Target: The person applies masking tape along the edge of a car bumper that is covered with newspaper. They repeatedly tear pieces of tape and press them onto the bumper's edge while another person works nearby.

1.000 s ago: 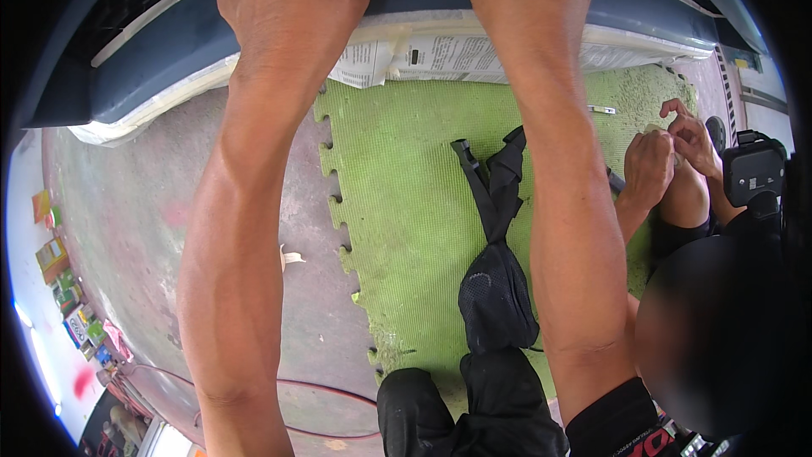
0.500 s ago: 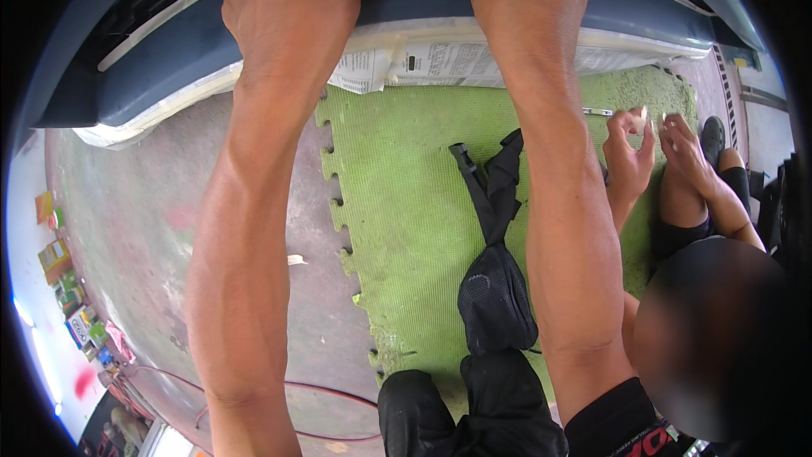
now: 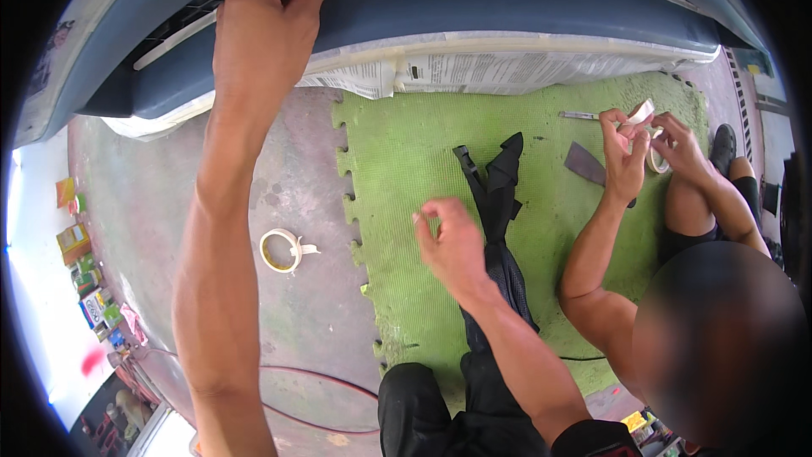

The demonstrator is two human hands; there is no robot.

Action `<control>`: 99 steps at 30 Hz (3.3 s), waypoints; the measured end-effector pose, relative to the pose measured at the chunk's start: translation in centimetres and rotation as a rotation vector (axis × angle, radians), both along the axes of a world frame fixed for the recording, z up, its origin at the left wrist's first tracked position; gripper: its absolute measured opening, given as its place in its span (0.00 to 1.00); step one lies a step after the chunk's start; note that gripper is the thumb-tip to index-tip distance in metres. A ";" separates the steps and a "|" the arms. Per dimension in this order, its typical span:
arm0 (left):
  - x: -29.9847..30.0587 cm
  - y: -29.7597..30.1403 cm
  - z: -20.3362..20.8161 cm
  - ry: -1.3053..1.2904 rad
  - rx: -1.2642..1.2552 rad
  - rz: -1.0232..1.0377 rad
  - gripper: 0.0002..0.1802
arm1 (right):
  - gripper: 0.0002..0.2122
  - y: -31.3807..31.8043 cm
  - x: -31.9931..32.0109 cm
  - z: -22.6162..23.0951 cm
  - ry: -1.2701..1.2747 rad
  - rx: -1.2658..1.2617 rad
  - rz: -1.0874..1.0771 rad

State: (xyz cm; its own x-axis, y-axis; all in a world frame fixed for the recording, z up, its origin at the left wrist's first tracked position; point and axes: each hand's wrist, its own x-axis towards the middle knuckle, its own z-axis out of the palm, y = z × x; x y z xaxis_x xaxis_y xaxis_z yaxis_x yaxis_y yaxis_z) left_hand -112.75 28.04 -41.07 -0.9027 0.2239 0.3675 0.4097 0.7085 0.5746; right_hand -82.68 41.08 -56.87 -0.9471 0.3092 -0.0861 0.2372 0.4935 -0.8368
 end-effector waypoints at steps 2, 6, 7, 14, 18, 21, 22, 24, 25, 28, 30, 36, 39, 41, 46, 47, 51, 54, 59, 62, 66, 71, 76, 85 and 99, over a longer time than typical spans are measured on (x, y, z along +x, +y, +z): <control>0.4 0.3 0.3 0.180 -0.166 -0.052 0.09 | 0.08 -0.8 0.7 -1.2 -0.009 0.111 0.034; -0.5 1.8 1.2 0.603 -0.496 -0.298 0.06 | 0.08 -1.3 0.2 -1.6 -0.039 0.171 0.020; -1.0 2.1 1.5 0.719 -0.577 -0.360 0.05 | 0.09 -1.5 0.2 -1.7 -0.032 0.160 0.019; -1.8 2.0 2.5 0.787 -0.887 -0.358 0.04 | 0.09 -1.5 0.3 -1.8 -0.019 0.132 -0.009; -0.6 3.0 4.0 0.661 -1.008 -0.375 0.08 | 0.09 -0.9 0.2 -2.1 0.013 0.172 -0.008; -0.7 2.8 4.3 0.639 -0.998 -0.404 0.09 | 0.08 -1.2 0.1 -1.9 0.009 0.111 -0.026; -0.7 2.8 4.2 0.662 -0.986 -0.413 0.09 | 0.08 -1.2 0.0 -1.8 0.006 0.099 -0.029; 0.1 3.3 4.1 0.611 -1.049 -0.327 0.09 | 0.08 -1.1 -0.1 -1.7 0.004 0.080 -0.039; 0.4 3.8 4.1 0.587 -1.077 -0.284 0.09 | 0.09 -1.0 -0.1 -1.7 0.011 0.089 -0.043; 0.3 4.7 4.1 0.654 -1.156 -0.270 0.08 | 0.09 -0.9 -0.1 -1.9 0.028 0.095 -0.054; 0.4 6.3 4.0 0.576 -1.174 -0.240 0.07 | 0.09 -1.1 -0.2 -1.8 0.030 0.080 -0.065; 0.7 11.0 2.9 0.578 -1.032 -0.300 0.07 | 0.07 -0.9 -0.1 -1.9 -0.025 0.064 -0.050; 0.6 12.0 2.8 0.545 -1.008 -0.334 0.08 | 0.07 -1.2 -0.1 -1.7 -0.040 0.050 -0.048; 0.7 12.6 2.3 0.555 -0.935 -0.332 0.09 | 0.08 -1.2 -0.1 -1.8 -0.008 0.074 -0.075; 1.2 12.9 2.4 0.648 -0.803 -0.273 0.09 | 0.08 -1.3 -0.2 -1.9 0.007 0.078 -0.075; 1.2 12.4 2.6 0.722 -0.924 -0.223 0.08 | 0.07 -1.4 -0.3 -1.9 0.018 0.052 -0.069; 0.3 8.9 2.9 0.740 -0.965 -0.301 0.07 | 0.07 -1.4 -0.1 -2.5 0.089 0.079 -0.078; 0.6 7.0 3.9 0.675 -1.139 -0.301 0.07 | 0.08 -1.0 -0.1 -2.3 0.021 0.108 -0.068; 0.6 4.4 5.1 0.667 -1.276 -0.325 0.09 | 0.08 -0.7 -0.2 -2.3 0.025 0.072 -0.079; -1.5 0.6 3.4 0.727 -1.177 -0.228 0.05 | 0.08 -1.4 -0.3 -2.0 0.040 0.059 -0.076; -1.4 -2.8 2.6 0.614 -0.886 -0.203 0.09 | 0.08 -1.1 -0.5 -2.2 0.043 0.085 -0.093; 0.6 -2.2 1.9 0.110 -0.362 0.009 0.12 | 0.08 -1.3 -0.4 -2.2 0.046 0.077 -0.093; 0.7 2.3 2.0 -0.048 -0.072 0.058 0.13 | 0.08 -1.2 -0.3 -2.2 0.042 0.087 -0.088; 0.7 3.7 1.6 -0.079 -0.044 0.035 0.12 | 0.08 -1.2 -0.5 -2.1 0.027 0.071 -0.092; 0.1 3.0 0.4 0.002 -0.029 -0.018 0.11 | 0.05 1.7 -3.6 3.6 0.128 -0.235 -0.147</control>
